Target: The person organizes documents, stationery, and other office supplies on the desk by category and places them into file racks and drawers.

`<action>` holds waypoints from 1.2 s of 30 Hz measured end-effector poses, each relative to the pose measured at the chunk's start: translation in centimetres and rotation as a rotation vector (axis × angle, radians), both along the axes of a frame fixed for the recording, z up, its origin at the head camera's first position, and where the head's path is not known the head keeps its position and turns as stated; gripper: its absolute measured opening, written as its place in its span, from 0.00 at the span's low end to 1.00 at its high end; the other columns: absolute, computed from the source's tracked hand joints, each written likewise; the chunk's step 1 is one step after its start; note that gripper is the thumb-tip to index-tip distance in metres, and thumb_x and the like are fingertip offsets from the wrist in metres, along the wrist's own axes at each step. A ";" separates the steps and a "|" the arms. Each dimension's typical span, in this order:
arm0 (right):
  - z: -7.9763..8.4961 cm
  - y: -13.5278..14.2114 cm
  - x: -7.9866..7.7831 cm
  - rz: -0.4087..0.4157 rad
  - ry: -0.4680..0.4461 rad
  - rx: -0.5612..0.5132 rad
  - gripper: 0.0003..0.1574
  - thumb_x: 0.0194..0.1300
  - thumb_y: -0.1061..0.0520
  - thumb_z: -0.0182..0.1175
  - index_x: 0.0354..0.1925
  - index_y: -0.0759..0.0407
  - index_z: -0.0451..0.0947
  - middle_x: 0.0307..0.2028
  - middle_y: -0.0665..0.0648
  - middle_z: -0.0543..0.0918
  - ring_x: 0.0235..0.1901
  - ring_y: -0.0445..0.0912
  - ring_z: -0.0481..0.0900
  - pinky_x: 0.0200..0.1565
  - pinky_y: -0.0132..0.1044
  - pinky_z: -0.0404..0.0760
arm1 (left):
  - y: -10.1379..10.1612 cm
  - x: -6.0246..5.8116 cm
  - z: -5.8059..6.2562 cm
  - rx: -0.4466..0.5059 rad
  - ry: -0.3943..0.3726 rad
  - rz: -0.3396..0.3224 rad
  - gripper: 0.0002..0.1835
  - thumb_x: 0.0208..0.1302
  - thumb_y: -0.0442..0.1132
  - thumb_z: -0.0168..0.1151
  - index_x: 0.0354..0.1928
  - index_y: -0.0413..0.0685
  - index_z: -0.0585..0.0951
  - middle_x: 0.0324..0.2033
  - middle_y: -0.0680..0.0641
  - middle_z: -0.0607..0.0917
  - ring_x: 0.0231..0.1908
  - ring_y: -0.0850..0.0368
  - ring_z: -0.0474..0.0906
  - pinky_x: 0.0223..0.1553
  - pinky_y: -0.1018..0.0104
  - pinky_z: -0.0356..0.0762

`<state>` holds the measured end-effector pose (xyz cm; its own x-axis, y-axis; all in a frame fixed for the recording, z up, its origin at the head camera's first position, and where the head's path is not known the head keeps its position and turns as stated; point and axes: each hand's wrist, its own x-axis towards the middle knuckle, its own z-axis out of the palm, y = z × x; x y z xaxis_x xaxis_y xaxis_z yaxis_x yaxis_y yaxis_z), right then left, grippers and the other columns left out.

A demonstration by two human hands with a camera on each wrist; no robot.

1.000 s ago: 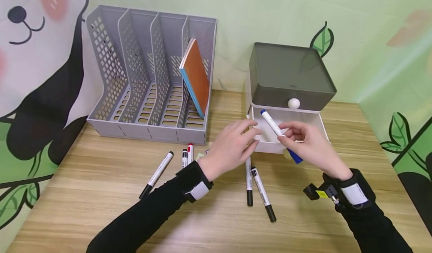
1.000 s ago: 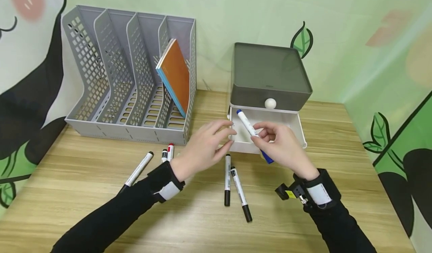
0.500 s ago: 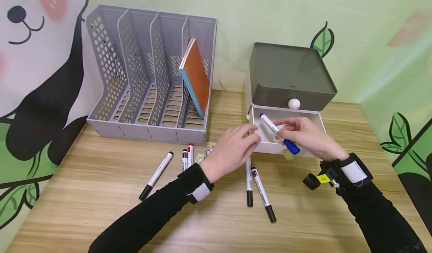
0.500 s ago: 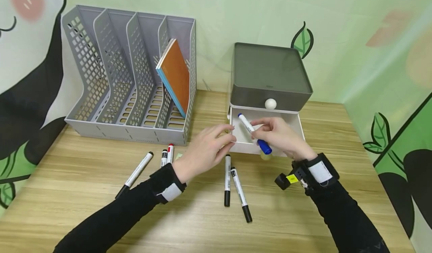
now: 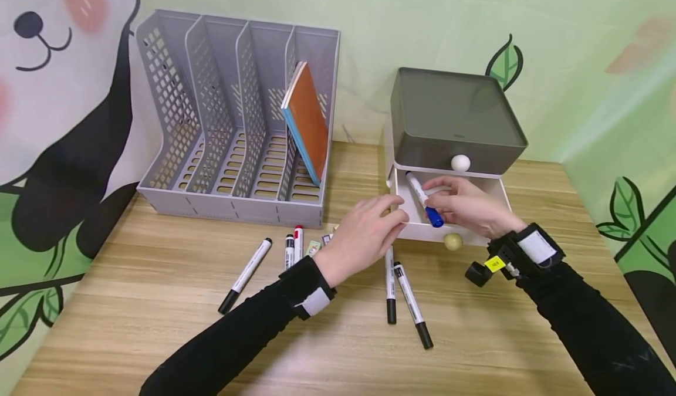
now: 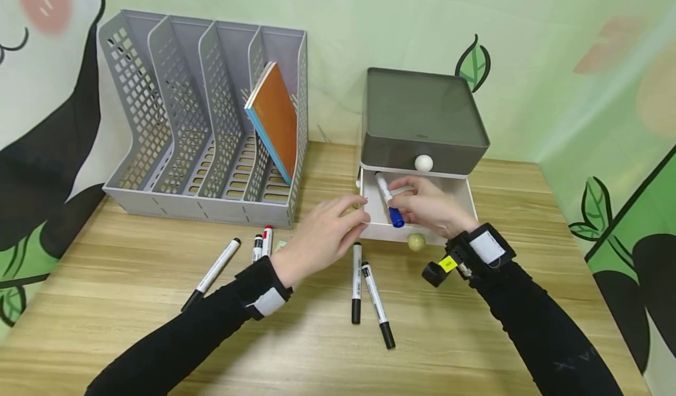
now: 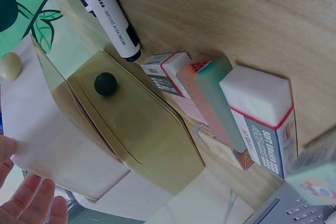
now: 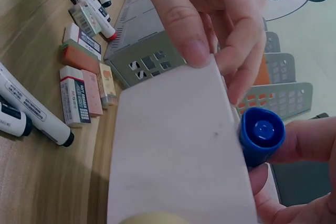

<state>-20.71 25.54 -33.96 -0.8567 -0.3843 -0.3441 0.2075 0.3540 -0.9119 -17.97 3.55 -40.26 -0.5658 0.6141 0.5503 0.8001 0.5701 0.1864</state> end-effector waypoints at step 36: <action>-1.9 -1.7 -1.4 -0.004 0.099 0.171 0.26 0.63 0.67 0.55 0.58 0.73 0.62 0.49 0.70 0.71 0.40 0.52 0.74 0.38 0.28 0.79 | 0.0 -0.1 -0.1 0.040 -0.001 -0.029 0.07 0.68 0.40 0.54 0.44 0.49 0.79 0.52 0.45 0.76 0.52 0.53 0.74 0.53 0.64 0.75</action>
<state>-22.13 23.86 -35.84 -0.8911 -0.3243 -0.3175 0.1209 0.5046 -0.8548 -18.03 3.56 -40.40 -0.5491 0.6073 0.5742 0.8157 0.5391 0.2099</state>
